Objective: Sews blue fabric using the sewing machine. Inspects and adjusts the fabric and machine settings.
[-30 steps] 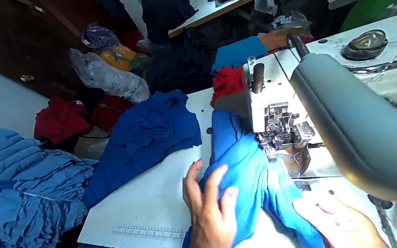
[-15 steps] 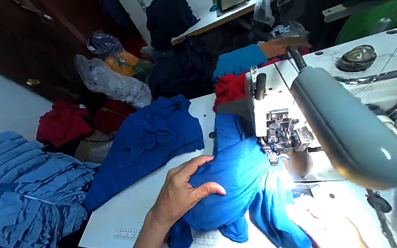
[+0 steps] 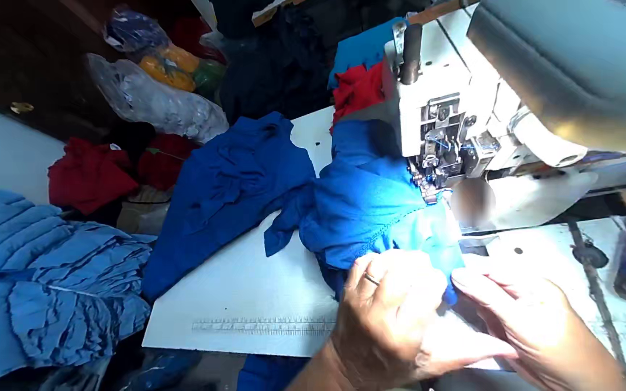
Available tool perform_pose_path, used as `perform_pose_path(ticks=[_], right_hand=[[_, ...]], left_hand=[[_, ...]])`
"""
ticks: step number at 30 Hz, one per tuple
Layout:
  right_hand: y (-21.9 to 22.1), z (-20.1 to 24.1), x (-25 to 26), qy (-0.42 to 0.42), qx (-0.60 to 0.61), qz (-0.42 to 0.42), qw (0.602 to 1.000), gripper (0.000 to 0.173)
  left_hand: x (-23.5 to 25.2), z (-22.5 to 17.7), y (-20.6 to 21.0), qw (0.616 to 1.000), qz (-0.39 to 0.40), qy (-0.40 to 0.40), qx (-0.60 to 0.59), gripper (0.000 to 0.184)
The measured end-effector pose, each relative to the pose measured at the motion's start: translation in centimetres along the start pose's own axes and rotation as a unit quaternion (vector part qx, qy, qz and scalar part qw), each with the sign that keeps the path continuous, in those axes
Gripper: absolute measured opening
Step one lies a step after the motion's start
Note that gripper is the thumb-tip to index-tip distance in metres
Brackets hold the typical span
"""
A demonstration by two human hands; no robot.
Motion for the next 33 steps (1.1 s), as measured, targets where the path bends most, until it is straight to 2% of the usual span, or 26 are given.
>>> perform_pose_path(ticks=[3,4,6,8,10,12,14,15,17,20,22,23,24,27,30,33], right_hand=[[0.5,0.0,0.3,0.014,0.075,-0.027,0.997,0.006],[0.6,-0.1,0.5,0.016,0.095,-0.027,0.995,0.01],[0.4,-0.4,1.2,0.037,0.134,-0.014,0.99,0.011],[-0.3,-0.5,2.3,0.07,0.13,-0.007,0.989,0.014],[-0.4,-0.3,3.3,0.059,0.083,-0.02,0.995,0.022],[0.1,0.5,3.8,0.012,0.031,-0.044,0.998,0.015],[0.2,1.0,4.0,-0.002,0.062,-0.06,0.996,0.008],[0.2,1.0,3.8,0.023,0.103,-0.059,0.993,0.008],[0.5,0.5,3.1,0.109,0.201,-0.035,0.973,0.008],[1.7,0.0,2.2,0.191,0.272,-0.035,0.942,0.012],[1.8,-0.3,1.9,0.186,0.24,-0.067,0.95,0.008],[1.6,-0.4,1.8,0.171,0.211,-0.071,0.96,0.007],[1.4,-0.4,1.7,0.153,0.179,-0.07,0.969,0.007],[0.6,-0.3,1.4,0.127,0.113,-0.044,0.984,0.004],[0.3,-0.5,1.3,0.124,0.129,-0.013,0.984,0.008],[0.6,-0.3,1.3,0.072,0.124,0.021,0.989,0.006]], left_hand=[[-1.5,0.5,1.6,0.992,-0.002,-0.113,-0.053,0.055],[-1.5,0.7,1.9,0.986,0.0,-0.139,-0.089,0.047],[-0.9,1.0,2.0,0.97,0.012,-0.171,-0.174,0.019],[-0.3,1.4,1.4,0.964,0.045,-0.163,-0.205,0.008],[0.5,0.9,0.4,0.968,0.071,-0.119,-0.208,0.009],[0.8,0.4,-0.6,0.975,0.044,-0.096,-0.193,0.013],[1.0,1.5,-1.2,0.989,0.015,-0.111,-0.1,0.031],[1.2,2.7,-1.0,0.991,0.024,-0.121,-0.059,0.044],[1.6,5.4,0.1,0.986,0.09,-0.136,-0.03,0.064],[5.0,8.5,0.8,0.978,0.19,-0.08,-0.035,0.061],[7.4,9.6,0.5,0.967,0.24,-0.044,-0.068,0.056],[8.1,9.7,0.2,0.966,0.242,-0.035,-0.08,0.056],[8.3,9.4,-0.1,0.973,0.216,-0.022,-0.077,0.056],[5.6,6.6,-1.1,0.996,0.058,0.05,-0.038,0.065],[0.7,3.8,-0.2,0.995,0.002,0.101,-0.016,0.05],[-1.4,3.2,1.4,0.997,-0.04,0.066,0.001,0.031]])
Point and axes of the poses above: each hand's wrist, its own x-axis towards the middle knuckle, its own y-axis out of the palm, z = x × y, the point moved 4 cm from there along x, towards the middle knuckle, and after that the axes turned 15 degrees about -y, right-handed, at the moved point
